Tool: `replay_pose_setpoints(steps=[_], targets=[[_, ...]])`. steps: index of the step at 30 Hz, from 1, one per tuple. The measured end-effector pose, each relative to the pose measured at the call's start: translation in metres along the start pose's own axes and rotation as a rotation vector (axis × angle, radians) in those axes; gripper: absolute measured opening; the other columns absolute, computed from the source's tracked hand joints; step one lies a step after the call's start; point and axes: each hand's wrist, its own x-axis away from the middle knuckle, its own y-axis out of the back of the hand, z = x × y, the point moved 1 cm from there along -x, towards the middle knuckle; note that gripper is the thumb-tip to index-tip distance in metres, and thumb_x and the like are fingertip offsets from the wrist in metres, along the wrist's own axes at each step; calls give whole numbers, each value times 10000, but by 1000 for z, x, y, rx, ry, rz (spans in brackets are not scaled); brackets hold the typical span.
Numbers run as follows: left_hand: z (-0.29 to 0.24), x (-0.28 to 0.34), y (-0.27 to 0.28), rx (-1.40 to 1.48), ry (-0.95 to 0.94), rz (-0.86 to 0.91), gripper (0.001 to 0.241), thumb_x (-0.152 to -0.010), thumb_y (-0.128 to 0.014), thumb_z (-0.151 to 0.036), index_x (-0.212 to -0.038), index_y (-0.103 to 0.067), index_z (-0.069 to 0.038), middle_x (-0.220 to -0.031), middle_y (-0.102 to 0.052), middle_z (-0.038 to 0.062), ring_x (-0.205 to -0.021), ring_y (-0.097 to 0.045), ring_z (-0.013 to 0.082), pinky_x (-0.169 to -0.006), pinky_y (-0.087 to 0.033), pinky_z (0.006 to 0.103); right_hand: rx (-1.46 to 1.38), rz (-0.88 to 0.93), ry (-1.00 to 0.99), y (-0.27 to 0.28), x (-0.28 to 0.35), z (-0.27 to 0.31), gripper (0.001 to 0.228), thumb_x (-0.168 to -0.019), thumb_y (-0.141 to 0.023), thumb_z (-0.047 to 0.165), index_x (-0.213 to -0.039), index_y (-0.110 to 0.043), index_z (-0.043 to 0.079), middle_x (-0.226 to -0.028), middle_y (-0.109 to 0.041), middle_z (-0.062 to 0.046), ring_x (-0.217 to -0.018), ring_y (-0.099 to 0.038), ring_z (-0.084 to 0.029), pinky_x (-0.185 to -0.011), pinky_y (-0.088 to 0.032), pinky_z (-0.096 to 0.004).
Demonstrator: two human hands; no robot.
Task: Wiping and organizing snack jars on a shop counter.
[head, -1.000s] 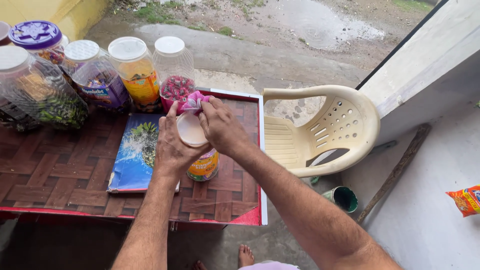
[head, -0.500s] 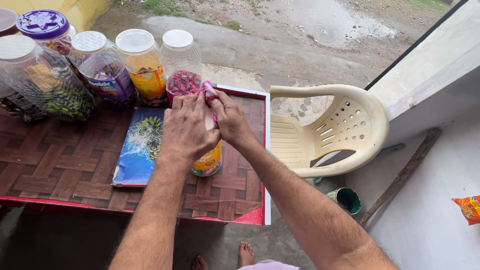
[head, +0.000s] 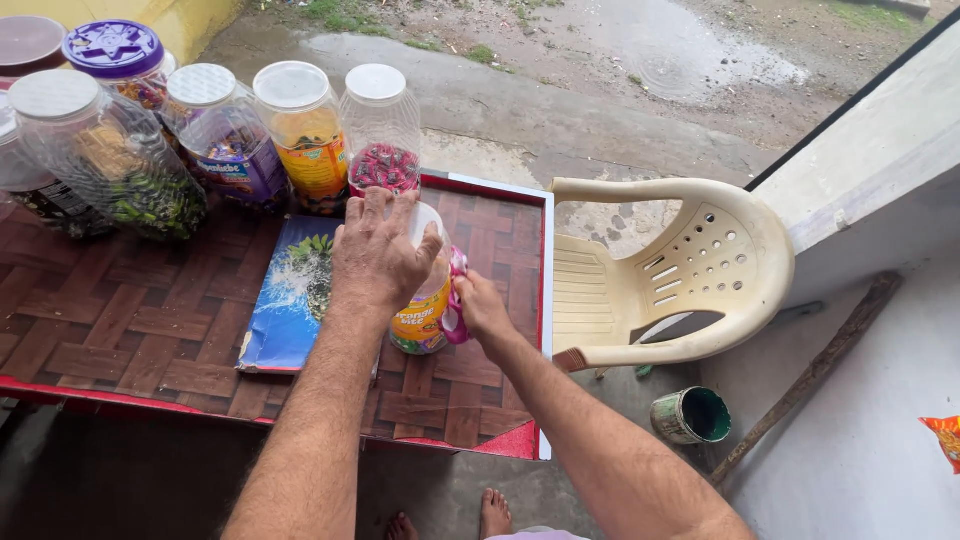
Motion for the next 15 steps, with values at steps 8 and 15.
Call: replay_pose_setpoints(steps=[8, 15], targets=[[0, -1, 2, 6, 66, -25, 544, -968, -592, -490, -1366, -636, -122, -1269, -578, 136, -1199, -546, 351, -924, -527, 538, -215, -75, 263, -4, 0, 84, 383, -1044, -443, 248, -1316, -636, 59, -869, -640, -45, -697, -565, -131, -644, -486, -324], [0, 3, 7, 29, 60, -52, 568, -944, -588, -517, -1345, -641, -118, -1224, -576, 144, -1158, -554, 346, -885, -531, 533, 50, -155, -18, -16, -13, 9, 383, -1061, -432, 253, -1266, -667, 31, -1033, -699, -51, -898, -654, -81, -812, -520, -333]])
